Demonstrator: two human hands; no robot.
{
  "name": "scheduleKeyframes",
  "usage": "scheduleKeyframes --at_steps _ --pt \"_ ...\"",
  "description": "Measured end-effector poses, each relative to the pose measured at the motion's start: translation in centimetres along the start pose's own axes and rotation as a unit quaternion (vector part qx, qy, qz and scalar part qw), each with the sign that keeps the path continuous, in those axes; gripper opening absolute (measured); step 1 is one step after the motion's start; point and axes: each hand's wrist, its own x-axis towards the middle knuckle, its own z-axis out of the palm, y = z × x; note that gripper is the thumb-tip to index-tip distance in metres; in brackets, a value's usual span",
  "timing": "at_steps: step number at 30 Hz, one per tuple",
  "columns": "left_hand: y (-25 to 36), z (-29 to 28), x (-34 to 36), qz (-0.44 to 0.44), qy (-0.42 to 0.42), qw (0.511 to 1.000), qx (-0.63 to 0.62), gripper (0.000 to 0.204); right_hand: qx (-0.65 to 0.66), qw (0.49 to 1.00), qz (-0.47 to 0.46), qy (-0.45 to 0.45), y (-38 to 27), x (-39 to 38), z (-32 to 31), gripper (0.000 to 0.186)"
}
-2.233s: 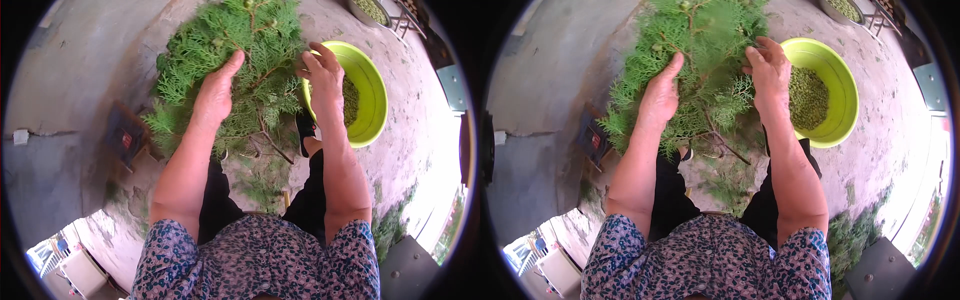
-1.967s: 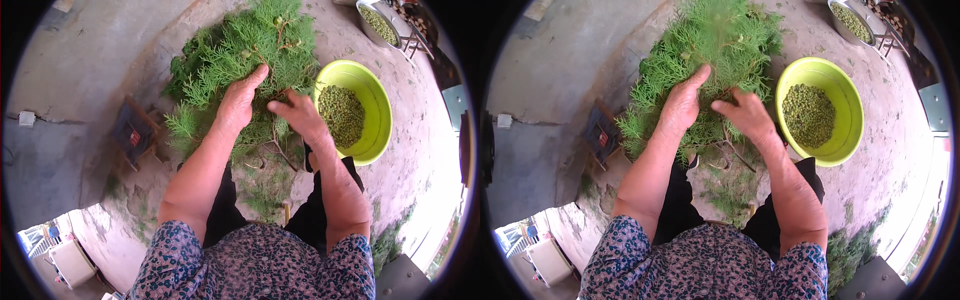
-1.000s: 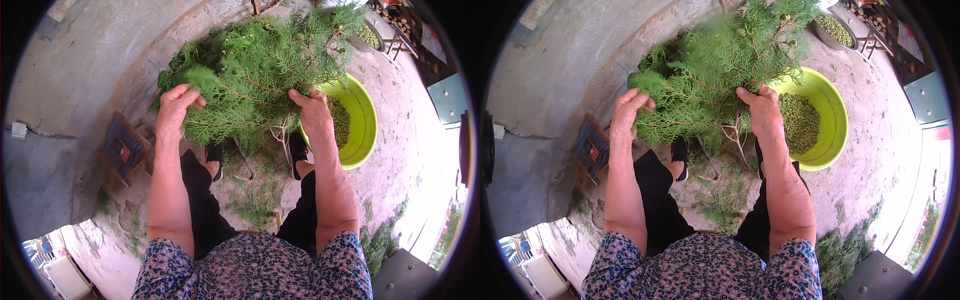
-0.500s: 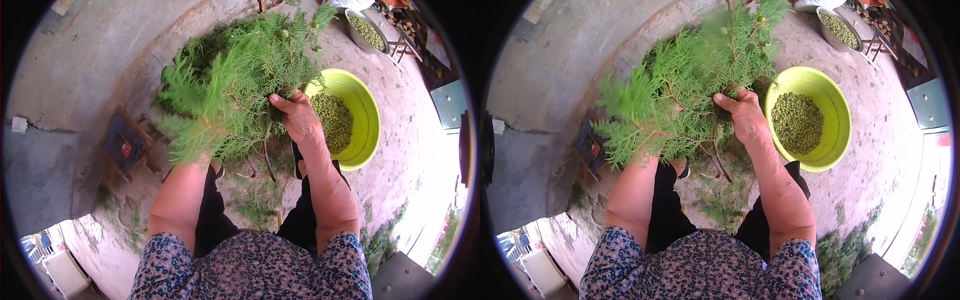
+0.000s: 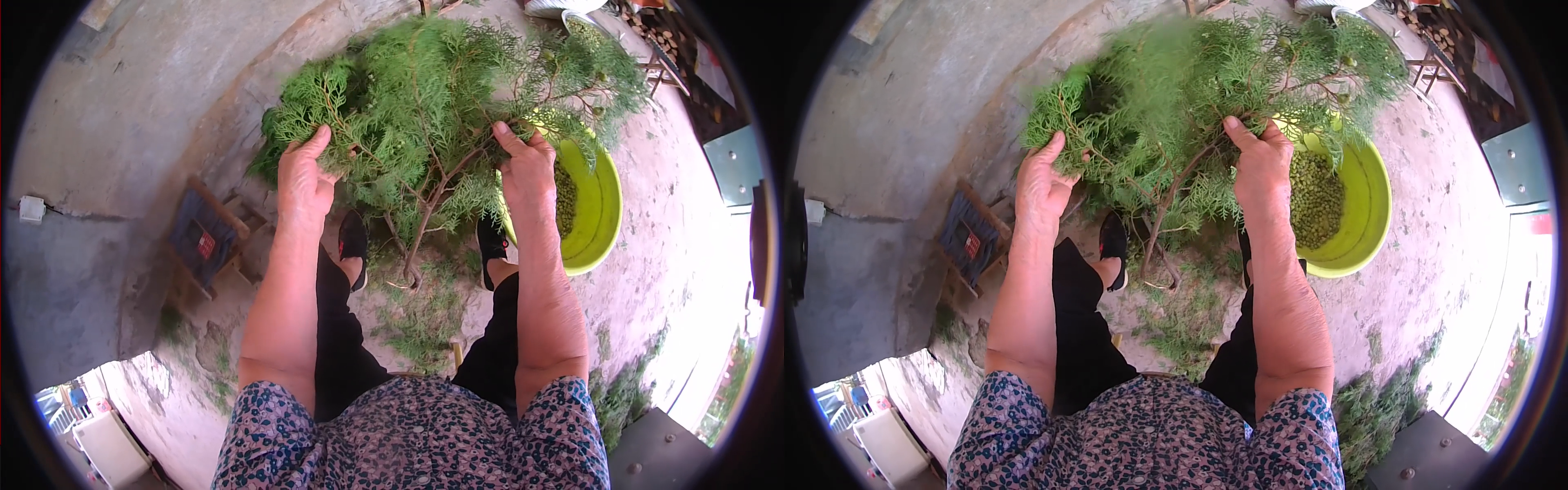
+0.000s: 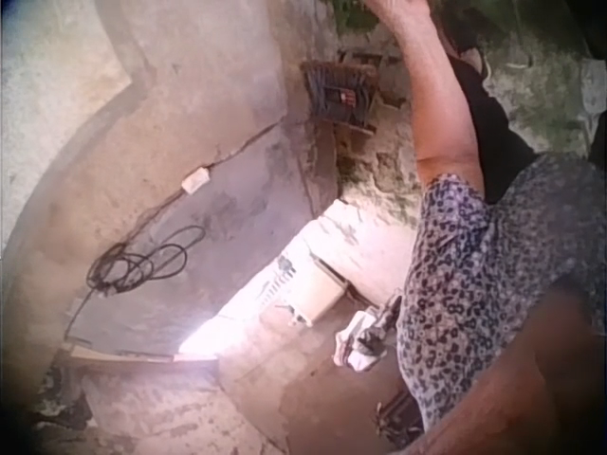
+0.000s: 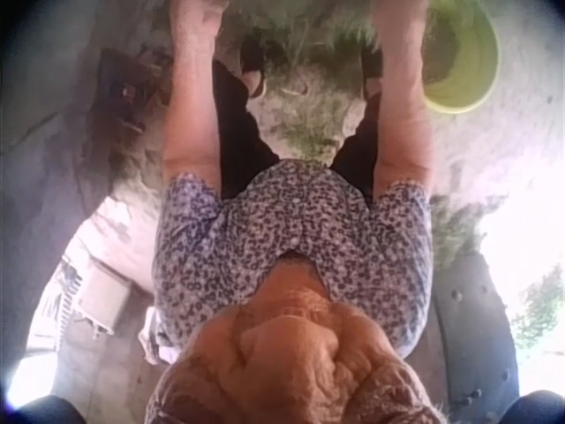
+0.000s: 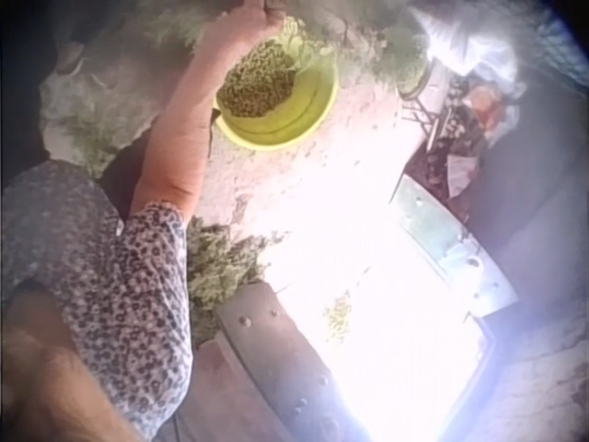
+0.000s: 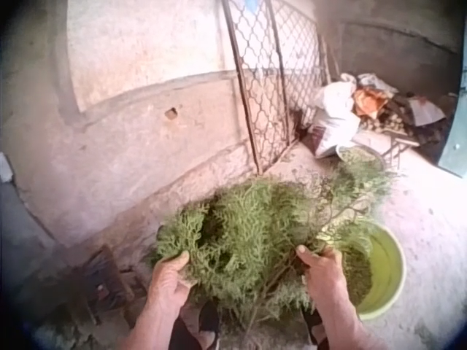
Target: The person plucks small green seeds or buds from conifer-like branches by hand and drops them into a green plastic bucket.
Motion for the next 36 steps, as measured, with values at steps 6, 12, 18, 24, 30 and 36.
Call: scheduleKeyframes --at_steps 6,12,18,24,30,36 --pt "-0.4 -0.7 0.5 -0.005 -0.034 0.999 -0.012 0.014 0.004 1.000 -0.003 -0.017 0.9 0.4 -0.7 0.013" --pt "-0.2 -1.4 0.8 0.028 0.003 0.999 0.024 0.012 -0.010 0.999 -0.017 -0.026 0.6 -0.3 -0.1 0.013" --pt "-0.5 -0.4 0.4 0.226 0.087 0.966 0.095 0.020 -0.092 0.992 -0.039 -0.073 1.4 -0.9 0.5 0.011" --pt "-1.9 2.6 -1.9 0.313 -0.146 0.918 0.197 0.016 -0.178 0.975 -0.085 -0.099 2.5 -2.5 1.7 0.012" --pt "-2.3 3.8 -2.5 0.206 -0.201 0.933 0.214 0.016 -0.207 0.964 -0.006 -0.167 4.5 -2.9 2.0 0.015" --pt "-2.8 3.4 -1.9 0.238 -0.204 0.905 0.289 0.015 -0.280 0.941 -0.041 -0.186 4.3 -3.8 2.9 0.023"
